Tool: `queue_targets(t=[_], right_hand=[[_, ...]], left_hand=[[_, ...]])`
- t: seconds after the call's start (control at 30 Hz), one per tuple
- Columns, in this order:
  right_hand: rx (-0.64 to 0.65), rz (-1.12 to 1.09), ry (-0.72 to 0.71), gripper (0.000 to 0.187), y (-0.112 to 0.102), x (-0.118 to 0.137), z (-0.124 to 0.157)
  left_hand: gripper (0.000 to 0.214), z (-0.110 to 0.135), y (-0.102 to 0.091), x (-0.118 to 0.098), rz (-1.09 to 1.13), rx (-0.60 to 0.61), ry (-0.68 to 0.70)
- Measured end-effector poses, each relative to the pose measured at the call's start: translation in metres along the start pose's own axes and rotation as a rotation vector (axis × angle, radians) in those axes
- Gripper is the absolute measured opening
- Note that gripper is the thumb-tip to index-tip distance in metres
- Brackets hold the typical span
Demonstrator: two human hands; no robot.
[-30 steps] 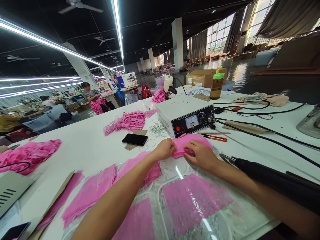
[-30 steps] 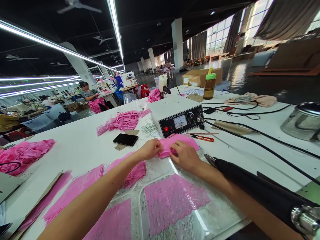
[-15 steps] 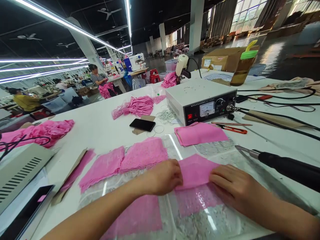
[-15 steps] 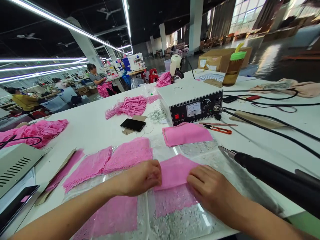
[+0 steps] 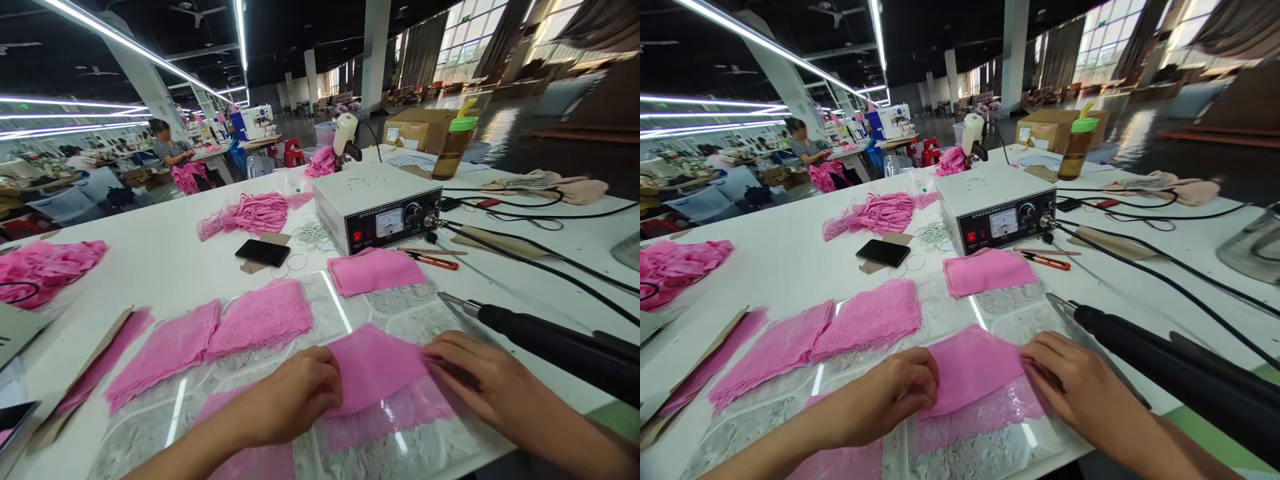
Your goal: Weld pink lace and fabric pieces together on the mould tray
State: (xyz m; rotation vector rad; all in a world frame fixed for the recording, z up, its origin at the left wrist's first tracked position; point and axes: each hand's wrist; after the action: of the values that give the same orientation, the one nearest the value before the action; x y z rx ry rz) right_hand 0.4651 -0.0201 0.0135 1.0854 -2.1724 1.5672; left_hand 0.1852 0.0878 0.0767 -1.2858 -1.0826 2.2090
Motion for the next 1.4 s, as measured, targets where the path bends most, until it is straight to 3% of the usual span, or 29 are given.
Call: queue_targets(t=[0.23, 0.47, 0.63, 0.93, 1.23, 1.4], right_hand=[[0.087, -0.009, 0.187, 0.017, 0.003, -0.004, -0.006], [0.077, -0.060, 0.185, 0.020, -0.004, 0.012, 0.004], [0.148, -0.104, 0.209, 0.024, -0.002, 0.012, 0.014], [0.110, -0.169, 0.237, 0.024, -0.007, 0.012, 0.013], [0.116, -0.226, 0.354, 0.025, -0.014, 0.010, 0.014], [0.170, -0.225, 0.446, 0.013, -0.016, 0.010, 0.023]], left_hand=[[0.019, 0.003, 0.004, 0.003, 0.003, -0.014, -0.029], [0.022, 0.011, 0.005, -0.002, -0.029, -0.035, 0.010], [0.025, 0.013, 0.011, -0.008, -0.246, -0.041, 0.042], [0.014, -0.008, 0.027, -0.018, -0.446, -0.167, 0.145], [0.015, -0.017, 0.031, -0.020, -0.511, -0.137, 0.115], [0.018, -0.021, 0.028, -0.024, -0.511, -0.086, 0.064]])
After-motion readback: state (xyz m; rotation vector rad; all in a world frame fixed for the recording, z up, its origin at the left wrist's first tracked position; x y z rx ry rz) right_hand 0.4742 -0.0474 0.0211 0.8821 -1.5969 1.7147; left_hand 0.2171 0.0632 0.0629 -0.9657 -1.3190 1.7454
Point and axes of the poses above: each hand's wrist, its own z-axis away from the middle knuckle, its own y-axis out of the palm, x = y × z, and after that the axes turned 10 degrees about -z, right-handed
